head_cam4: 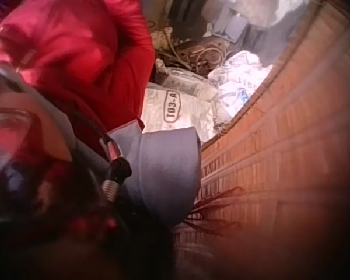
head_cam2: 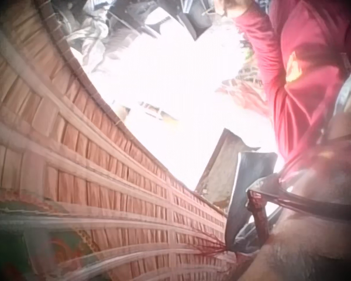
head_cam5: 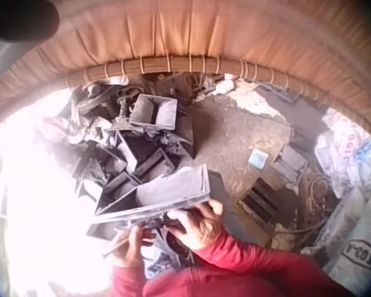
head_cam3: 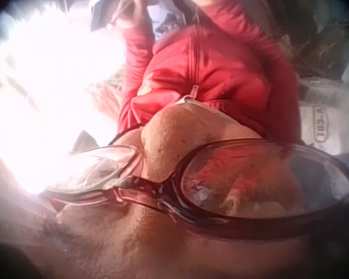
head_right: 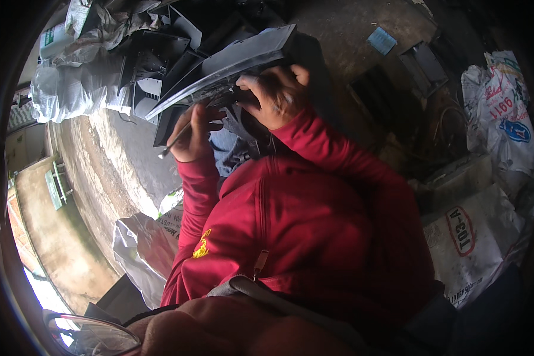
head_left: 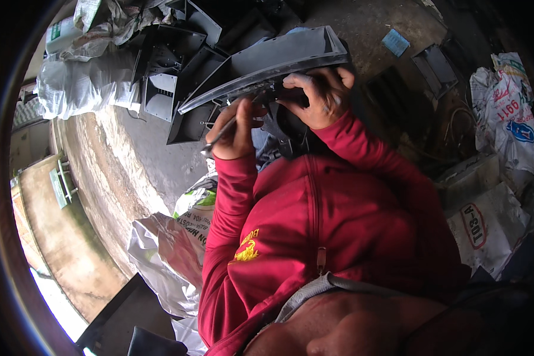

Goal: The person assembles a metal electronic chassis using a wrench. They tighten bolts on the chassis, reposition the unit, and continue fastening components together.

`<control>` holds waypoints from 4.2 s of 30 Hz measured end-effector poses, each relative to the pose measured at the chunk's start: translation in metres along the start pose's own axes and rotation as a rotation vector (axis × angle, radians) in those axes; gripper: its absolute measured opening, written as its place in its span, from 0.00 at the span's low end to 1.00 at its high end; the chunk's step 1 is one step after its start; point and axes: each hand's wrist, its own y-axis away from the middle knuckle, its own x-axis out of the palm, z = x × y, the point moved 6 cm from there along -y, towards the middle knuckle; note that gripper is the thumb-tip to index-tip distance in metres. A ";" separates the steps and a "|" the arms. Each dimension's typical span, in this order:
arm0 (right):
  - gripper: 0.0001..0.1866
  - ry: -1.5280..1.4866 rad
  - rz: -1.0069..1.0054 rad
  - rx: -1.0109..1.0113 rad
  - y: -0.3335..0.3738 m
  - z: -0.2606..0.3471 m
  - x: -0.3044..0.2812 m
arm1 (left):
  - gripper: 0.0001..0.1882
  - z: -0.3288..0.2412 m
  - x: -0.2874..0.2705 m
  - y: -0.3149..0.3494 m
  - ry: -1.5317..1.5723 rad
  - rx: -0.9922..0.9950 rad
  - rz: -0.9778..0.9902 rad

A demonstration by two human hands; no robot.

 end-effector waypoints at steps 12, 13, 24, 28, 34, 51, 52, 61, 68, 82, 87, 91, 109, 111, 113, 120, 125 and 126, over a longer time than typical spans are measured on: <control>0.27 -0.010 0.033 0.025 0.001 -0.001 0.003 | 0.10 -0.042 0.059 -0.001 -1.096 0.521 0.241; 0.27 0.001 0.031 0.034 0.003 -0.002 0.003 | 0.11 -0.041 0.061 -0.006 -1.101 0.510 0.293; 0.27 -0.013 0.000 0.035 0.003 -0.004 0.001 | 0.20 0.025 -0.011 -0.006 0.190 -0.235 0.006; 0.26 -0.020 0.004 0.046 0.003 -0.002 0.002 | 0.12 -0.009 0.010 -0.003 -0.253 0.158 0.058; 0.23 -0.002 0.069 0.031 0.000 0.000 0.000 | 0.08 -0.041 0.045 0.004 -0.884 0.631 0.131; 0.24 -0.035 0.026 0.044 0.003 -0.002 0.002 | 0.11 -0.016 0.005 0.001 -0.293 0.193 0.017; 0.24 -0.029 0.042 0.044 0.002 -0.002 0.002 | 0.10 -0.020 0.011 0.001 -0.452 0.328 0.036; 0.25 -0.016 0.029 0.027 0.000 -0.001 0.000 | 0.09 -0.046 0.059 -0.005 -1.118 0.588 0.268; 0.25 -0.026 -0.031 0.026 0.002 -0.005 0.001 | 0.22 0.028 -0.017 -0.015 0.020 -0.196 0.010; 0.25 -0.023 0.040 0.024 -0.001 0.000 -0.001 | 0.09 -0.048 0.053 0.000 -0.952 0.614 0.193; 0.27 -0.017 0.046 0.026 0.001 -0.002 0.001 | 0.12 0.020 -0.003 -0.023 0.113 -0.249 0.174; 0.28 -0.039 0.038 0.042 0.001 -0.003 0.001 | 0.21 0.013 -0.031 -0.013 -0.048 -0.098 0.070; 0.30 0.027 -0.019 0.018 0.002 -0.005 0.001 | 0.11 -0.015 0.032 -0.020 -0.822 0.584 0.384; 0.30 0.014 0.019 0.019 0.004 -0.007 0.003 | 0.24 0.031 -0.003 -0.019 0.122 -0.212 0.234; 0.31 0.004 0.046 0.007 0.003 -0.007 0.004 | 0.24 0.030 -0.027 -0.015 0.008 -0.178 0.063; 0.29 -0.008 0.030 0.000 0.001 -0.002 0.005 | 0.07 -0.031 0.022 -0.002 -0.599 0.391 0.124; 0.30 0.003 0.038 -0.008 0.001 -0.001 0.003 | 0.07 -0.055 0.061 -0.001 -1.138 0.640 0.259; 0.30 0.002 0.020 -0.010 0.001 -0.001 0.002 | 0.08 -0.040 0.061 -0.008 -1.180 0.474 0.249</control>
